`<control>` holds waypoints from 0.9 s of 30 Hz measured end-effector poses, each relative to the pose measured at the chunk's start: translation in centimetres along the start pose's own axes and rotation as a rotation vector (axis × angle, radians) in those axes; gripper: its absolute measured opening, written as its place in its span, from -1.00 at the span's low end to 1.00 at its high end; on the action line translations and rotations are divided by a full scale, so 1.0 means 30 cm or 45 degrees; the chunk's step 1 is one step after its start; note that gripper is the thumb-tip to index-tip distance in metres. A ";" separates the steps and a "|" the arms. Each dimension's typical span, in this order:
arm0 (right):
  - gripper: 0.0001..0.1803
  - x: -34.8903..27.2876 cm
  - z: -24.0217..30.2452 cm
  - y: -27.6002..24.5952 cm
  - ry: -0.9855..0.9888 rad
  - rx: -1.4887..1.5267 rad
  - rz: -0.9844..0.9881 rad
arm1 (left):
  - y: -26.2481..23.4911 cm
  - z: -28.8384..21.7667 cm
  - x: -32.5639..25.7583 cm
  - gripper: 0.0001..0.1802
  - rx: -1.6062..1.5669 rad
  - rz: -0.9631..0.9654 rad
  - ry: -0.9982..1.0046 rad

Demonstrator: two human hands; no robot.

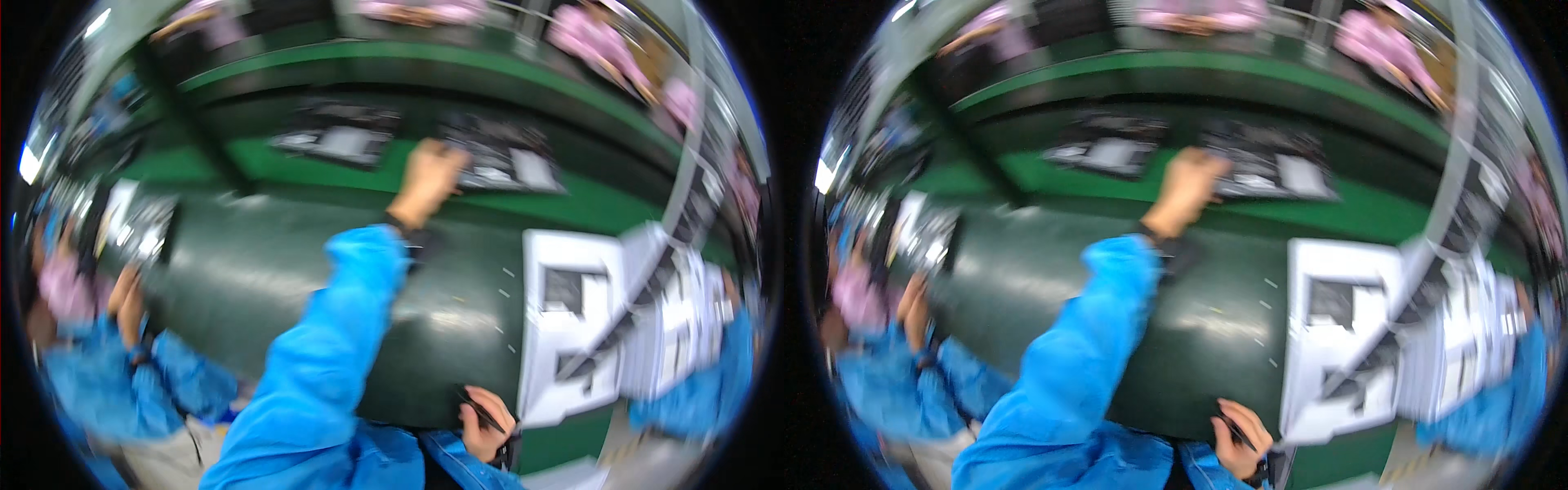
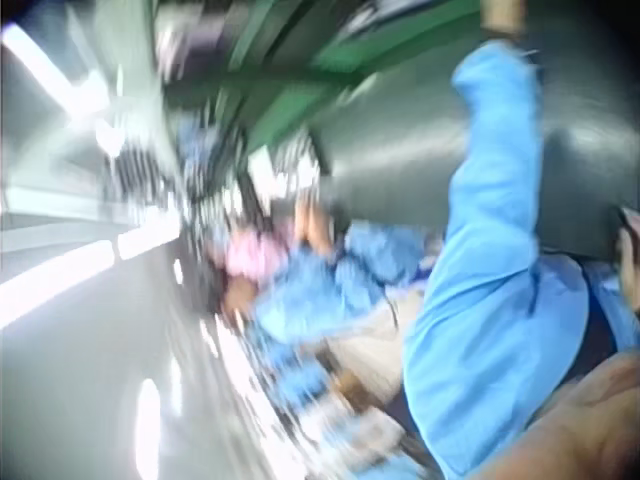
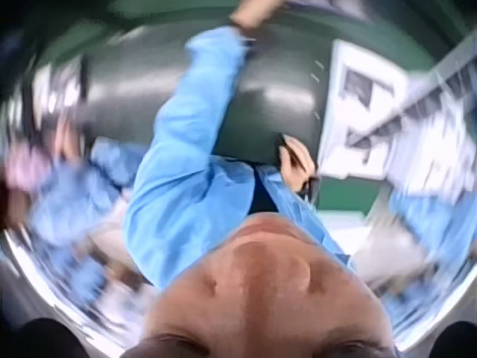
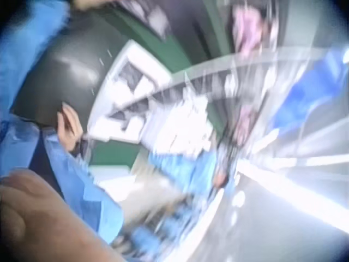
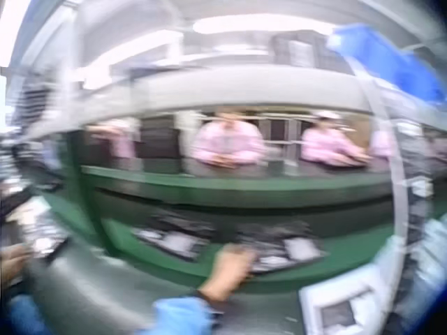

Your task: Assembling internal components and applying labels to an electronic device on a production line.

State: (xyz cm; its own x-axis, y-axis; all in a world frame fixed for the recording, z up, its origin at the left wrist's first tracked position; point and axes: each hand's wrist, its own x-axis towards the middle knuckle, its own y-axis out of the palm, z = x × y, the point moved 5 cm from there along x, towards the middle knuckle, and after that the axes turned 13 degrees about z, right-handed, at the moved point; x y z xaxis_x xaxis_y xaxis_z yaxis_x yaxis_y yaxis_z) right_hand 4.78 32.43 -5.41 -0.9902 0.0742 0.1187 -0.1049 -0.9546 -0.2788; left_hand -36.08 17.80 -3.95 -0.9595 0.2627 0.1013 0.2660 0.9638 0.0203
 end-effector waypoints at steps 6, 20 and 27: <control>-0.72 0.007 0.073 -0.010 -0.139 0.003 -0.188 | -0.140 -0.041 -0.206 -0.44 -0.329 -0.007 0.160; -0.63 0.062 0.220 -0.152 -0.774 -0.060 -0.390 | -0.161 -0.056 -1.237 -0.18 -0.243 0.018 -0.351; -0.67 0.118 0.133 -0.141 -0.284 0.119 -0.100 | -0.246 -0.146 -1.246 -0.53 0.407 0.345 -0.671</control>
State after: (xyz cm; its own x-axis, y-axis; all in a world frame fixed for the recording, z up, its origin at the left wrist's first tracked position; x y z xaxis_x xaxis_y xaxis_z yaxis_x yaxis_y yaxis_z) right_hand 2.08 35.57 -0.01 -0.9334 0.0933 0.3466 -0.1612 -0.9717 -0.1725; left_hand -1.76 0.65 -3.52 -0.8010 0.4065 -0.4395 0.5413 0.8055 -0.2414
